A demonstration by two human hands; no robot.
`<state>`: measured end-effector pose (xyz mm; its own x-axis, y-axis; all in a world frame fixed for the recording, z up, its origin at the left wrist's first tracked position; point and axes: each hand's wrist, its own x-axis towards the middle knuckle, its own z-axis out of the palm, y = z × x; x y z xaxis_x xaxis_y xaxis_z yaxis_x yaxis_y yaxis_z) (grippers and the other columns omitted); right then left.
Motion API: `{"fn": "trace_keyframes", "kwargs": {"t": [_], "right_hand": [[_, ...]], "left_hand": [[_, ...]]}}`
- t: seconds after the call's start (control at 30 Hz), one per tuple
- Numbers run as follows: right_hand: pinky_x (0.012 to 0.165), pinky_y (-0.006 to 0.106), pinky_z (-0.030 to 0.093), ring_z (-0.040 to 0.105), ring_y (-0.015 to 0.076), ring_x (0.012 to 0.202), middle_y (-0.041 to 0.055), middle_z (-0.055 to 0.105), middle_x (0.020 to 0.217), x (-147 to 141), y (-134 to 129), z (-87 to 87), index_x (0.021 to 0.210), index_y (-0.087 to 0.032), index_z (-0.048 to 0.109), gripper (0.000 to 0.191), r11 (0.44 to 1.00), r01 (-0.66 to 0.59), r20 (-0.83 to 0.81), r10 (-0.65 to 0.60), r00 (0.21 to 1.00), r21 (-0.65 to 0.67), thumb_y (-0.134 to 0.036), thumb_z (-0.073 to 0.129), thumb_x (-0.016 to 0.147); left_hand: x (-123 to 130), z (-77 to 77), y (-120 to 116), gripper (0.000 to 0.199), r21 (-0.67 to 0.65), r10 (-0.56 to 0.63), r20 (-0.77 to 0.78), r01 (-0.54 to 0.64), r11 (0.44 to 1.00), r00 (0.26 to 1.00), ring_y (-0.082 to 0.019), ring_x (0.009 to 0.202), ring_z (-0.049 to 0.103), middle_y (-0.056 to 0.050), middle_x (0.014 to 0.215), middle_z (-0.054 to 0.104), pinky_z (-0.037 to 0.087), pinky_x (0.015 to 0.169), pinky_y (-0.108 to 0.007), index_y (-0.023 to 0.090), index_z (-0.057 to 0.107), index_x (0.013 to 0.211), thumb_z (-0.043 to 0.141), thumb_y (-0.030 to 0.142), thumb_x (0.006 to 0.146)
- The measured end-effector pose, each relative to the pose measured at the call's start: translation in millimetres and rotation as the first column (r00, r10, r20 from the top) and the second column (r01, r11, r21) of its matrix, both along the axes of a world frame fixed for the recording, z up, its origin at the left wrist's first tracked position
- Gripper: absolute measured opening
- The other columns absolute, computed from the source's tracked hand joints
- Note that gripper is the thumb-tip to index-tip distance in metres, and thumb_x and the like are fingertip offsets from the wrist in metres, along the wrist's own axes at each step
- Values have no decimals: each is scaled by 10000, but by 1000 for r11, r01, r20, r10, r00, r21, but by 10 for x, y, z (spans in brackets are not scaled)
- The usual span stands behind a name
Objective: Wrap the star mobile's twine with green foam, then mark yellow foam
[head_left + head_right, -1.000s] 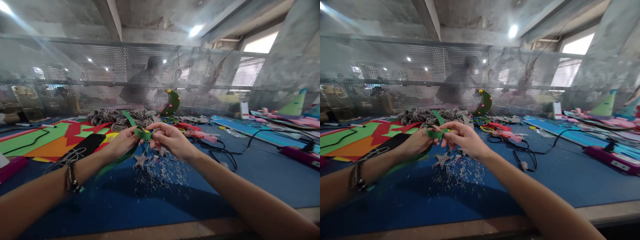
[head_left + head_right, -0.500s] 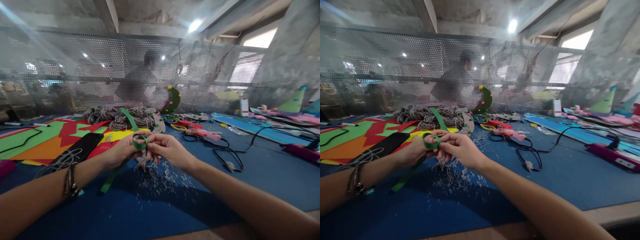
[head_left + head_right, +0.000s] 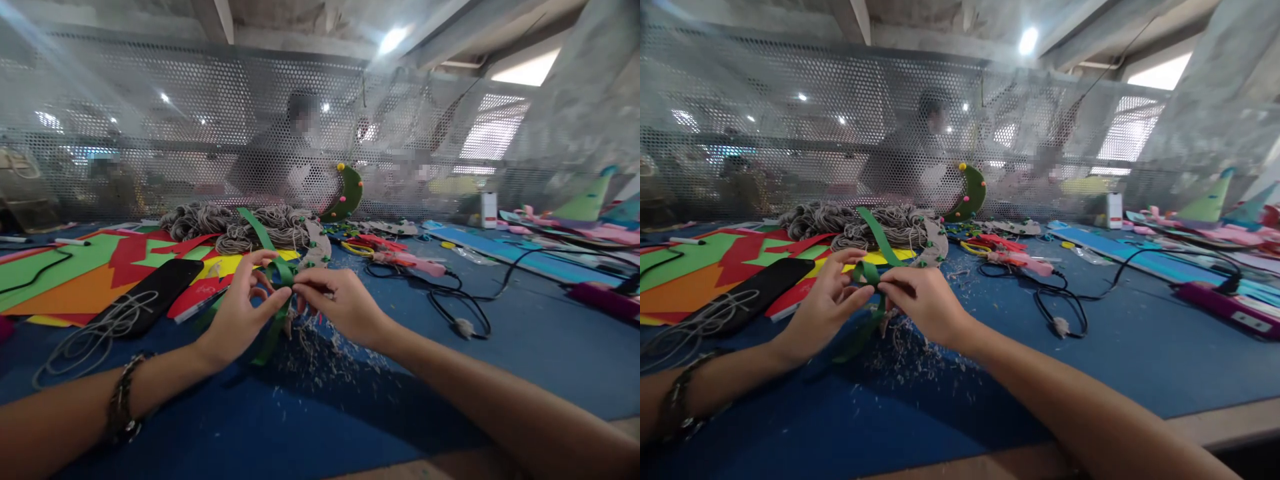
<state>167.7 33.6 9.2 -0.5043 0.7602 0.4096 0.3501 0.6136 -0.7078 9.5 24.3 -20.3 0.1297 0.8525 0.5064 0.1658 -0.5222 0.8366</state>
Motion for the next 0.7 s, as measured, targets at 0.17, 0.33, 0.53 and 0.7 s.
{"fn": "trace_keyframes", "kwargs": {"t": [0.17, 0.33, 0.53, 0.7], "right_hand": [[523, 206, 345, 480, 73, 523, -14, 559, 578, -7, -49, -25, 712, -173, 582, 221, 962, 44, 190, -98, 977, 271, -254, 409, 822], [558, 210, 343, 494, 90, 586, 10, 579, 656, 10, -28, -57, 802, -170, 590, 230, 921, 18, 239, -120, 964, 390, -268, 385, 840], [626, 232, 373, 498, 121, 692, 44, 570, 716, 28, 30, -94, 787, -155, 591, 217, 882, -17, 237, -108, 965, 471, -236, 395, 835], [660, 245, 395, 503, 120, 723, 32, 565, 742, 32, 44, -80, 780, -173, 569, 154, 889, 21, 137, -94, 986, 458, -225, 429, 816]], "left_hand": [[-17, -32, 26, 280, 32, 45, 0, -45, 998, 999, -87, 654, 429, 11, 852, 368, 381, 550, -192, 220, 345, 911, 538, 328, 738], [-29, -25, 35, 150, 49, 49, -134, -43, 998, 990, -79, 635, 413, -2, 871, 357, 380, 544, -195, 181, 449, 773, 506, 318, 756], [-56, -39, 59, 174, -136, -34, -79, 23, 990, 996, -84, 542, 363, 52, 620, 343, 323, 500, -197, 180, 427, 734, 529, 321, 729], [-59, -68, 91, 183, -174, -48, -31, 42, 984, 998, -73, 504, 328, 67, 567, 326, 267, 471, -194, 179, 418, 700, 548, 307, 721]]}}
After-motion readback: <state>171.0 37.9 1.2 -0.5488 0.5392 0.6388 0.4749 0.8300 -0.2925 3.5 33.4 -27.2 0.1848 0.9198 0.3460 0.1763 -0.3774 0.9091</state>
